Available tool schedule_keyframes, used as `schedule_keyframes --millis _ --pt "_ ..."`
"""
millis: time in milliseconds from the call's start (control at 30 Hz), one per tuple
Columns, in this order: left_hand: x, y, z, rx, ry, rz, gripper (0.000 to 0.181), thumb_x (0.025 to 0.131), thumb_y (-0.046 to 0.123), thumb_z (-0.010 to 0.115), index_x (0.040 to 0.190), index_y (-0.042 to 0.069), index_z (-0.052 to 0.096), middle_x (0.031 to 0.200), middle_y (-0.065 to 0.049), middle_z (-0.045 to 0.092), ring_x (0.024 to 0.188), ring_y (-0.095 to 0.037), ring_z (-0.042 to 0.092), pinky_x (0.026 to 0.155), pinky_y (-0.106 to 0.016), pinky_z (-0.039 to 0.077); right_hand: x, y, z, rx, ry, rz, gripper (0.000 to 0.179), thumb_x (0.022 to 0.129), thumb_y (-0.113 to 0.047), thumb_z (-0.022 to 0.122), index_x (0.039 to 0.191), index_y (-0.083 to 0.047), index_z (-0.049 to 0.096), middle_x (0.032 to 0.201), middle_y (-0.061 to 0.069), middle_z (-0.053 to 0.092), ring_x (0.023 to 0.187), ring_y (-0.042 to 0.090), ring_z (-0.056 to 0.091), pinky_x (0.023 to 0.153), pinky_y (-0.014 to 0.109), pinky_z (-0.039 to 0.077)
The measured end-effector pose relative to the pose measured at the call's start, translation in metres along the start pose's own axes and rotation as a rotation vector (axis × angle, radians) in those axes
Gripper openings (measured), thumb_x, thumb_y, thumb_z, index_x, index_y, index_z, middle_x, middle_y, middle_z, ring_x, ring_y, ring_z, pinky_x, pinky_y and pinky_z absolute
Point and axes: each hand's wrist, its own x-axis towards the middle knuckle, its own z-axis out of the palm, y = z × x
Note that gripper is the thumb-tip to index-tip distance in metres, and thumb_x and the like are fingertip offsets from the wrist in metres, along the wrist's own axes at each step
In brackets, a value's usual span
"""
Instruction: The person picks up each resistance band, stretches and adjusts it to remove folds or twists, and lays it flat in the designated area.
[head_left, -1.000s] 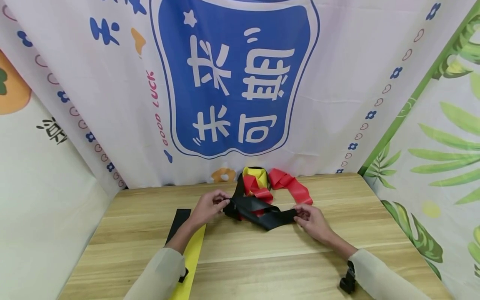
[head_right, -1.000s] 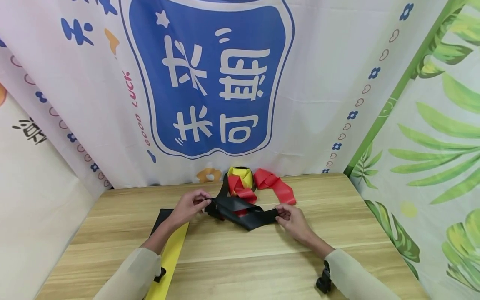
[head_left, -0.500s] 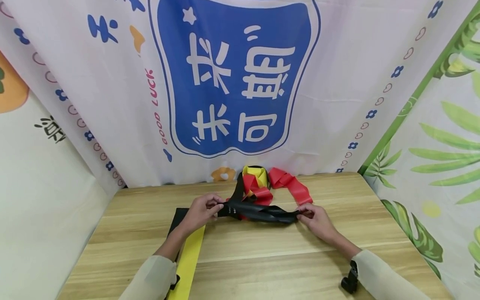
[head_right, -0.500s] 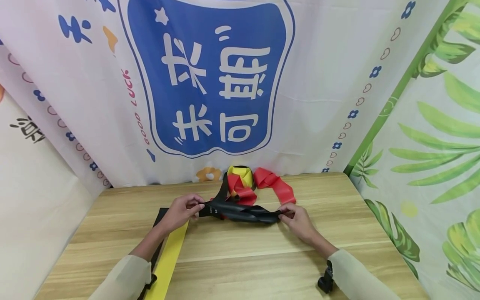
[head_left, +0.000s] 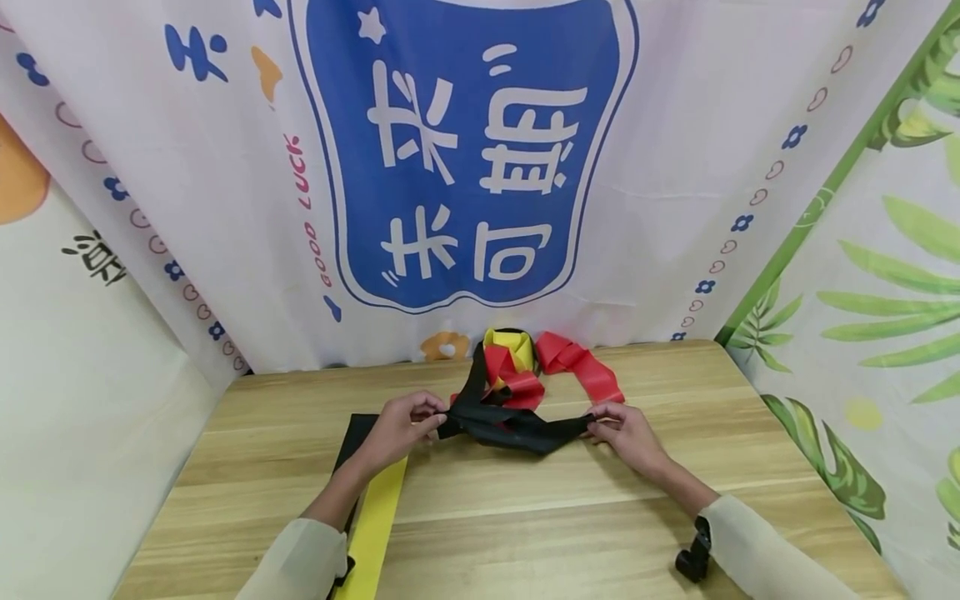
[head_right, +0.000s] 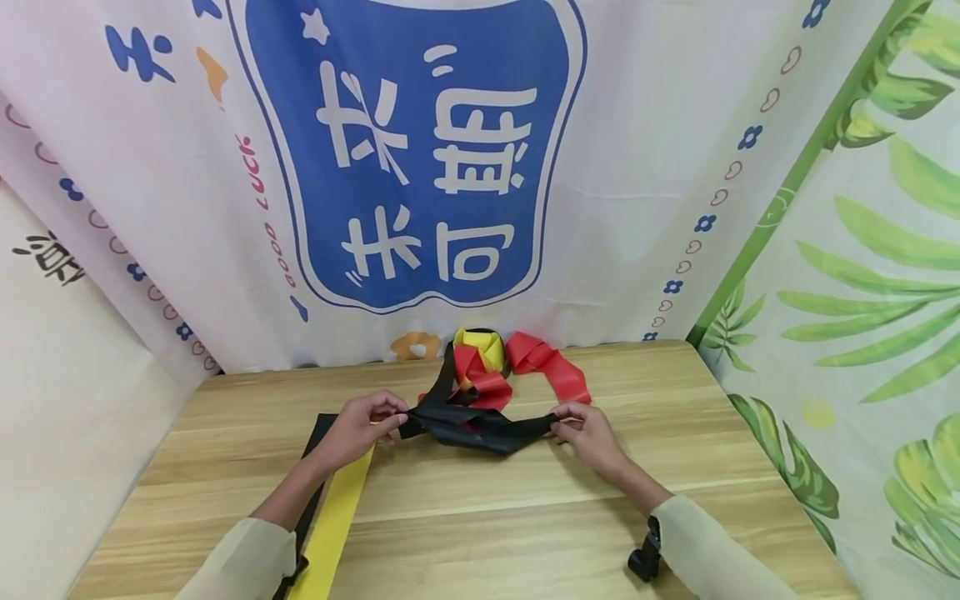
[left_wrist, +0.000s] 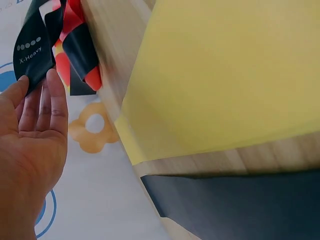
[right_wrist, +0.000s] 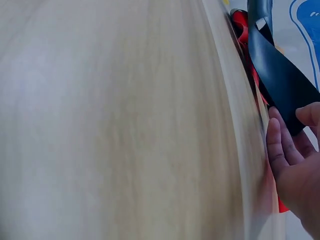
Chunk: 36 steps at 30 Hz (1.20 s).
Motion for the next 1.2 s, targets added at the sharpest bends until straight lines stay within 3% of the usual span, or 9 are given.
schedule_keyframes --millis 267,533,800,1000,1200 --pt "-0.001 0.001 0.003 0.014 -0.008 -0.006 0.011 0.100 -0.001 0.069 0.110 0.004 0.071 0.098 -0.008 0.075 0.082 -0.024 0.072 0.070 -0.040 0.065 0.001 0.001 0.007 0.036 0.048 -0.023 0.018 0.095 0.012 0.069 0.112 0.013 0.069 0.113 0.021 0.071 0.093 0.012 0.075 0.082 0.034 0.064" --pt "0.000 0.002 0.006 -0.002 -0.030 -0.015 0.011 0.100 0.000 0.069 0.110 0.005 0.072 0.098 -0.008 0.075 0.079 -0.024 0.071 0.071 -0.044 0.065 0.004 -0.001 0.016 0.058 0.039 0.035 0.022 0.093 0.003 0.076 0.114 0.008 0.074 0.112 0.011 0.077 0.095 0.006 0.073 0.083 0.023 0.060" --pt "0.000 0.003 0.007 -0.023 -0.038 -0.015 0.011 0.100 -0.001 0.069 0.109 0.005 0.072 0.099 -0.009 0.074 0.082 -0.026 0.070 0.072 -0.044 0.065 0.003 -0.007 0.022 0.257 0.006 0.144 0.037 0.099 -0.011 0.075 0.126 0.014 0.067 0.112 0.004 0.075 0.095 0.011 0.074 0.090 0.030 0.062" --pt "-0.002 0.005 0.005 -0.013 -0.036 -0.015 0.011 0.100 -0.002 0.069 0.109 0.005 0.072 0.100 -0.010 0.075 0.084 -0.023 0.071 0.072 -0.045 0.065 0.004 -0.010 0.024 0.228 0.040 0.169 0.034 0.098 -0.016 0.078 0.121 0.009 0.072 0.110 0.006 0.074 0.092 0.011 0.072 0.087 0.031 0.062" --pt "-0.004 0.006 0.000 -0.013 -0.032 -0.021 0.013 0.100 -0.002 0.069 0.111 0.004 0.072 0.101 -0.009 0.074 0.086 -0.022 0.070 0.074 -0.044 0.065 0.005 -0.012 0.024 0.116 0.053 0.125 0.023 0.094 -0.015 0.082 0.108 0.003 0.080 0.117 0.013 0.075 0.103 0.010 0.068 0.085 0.023 0.059"
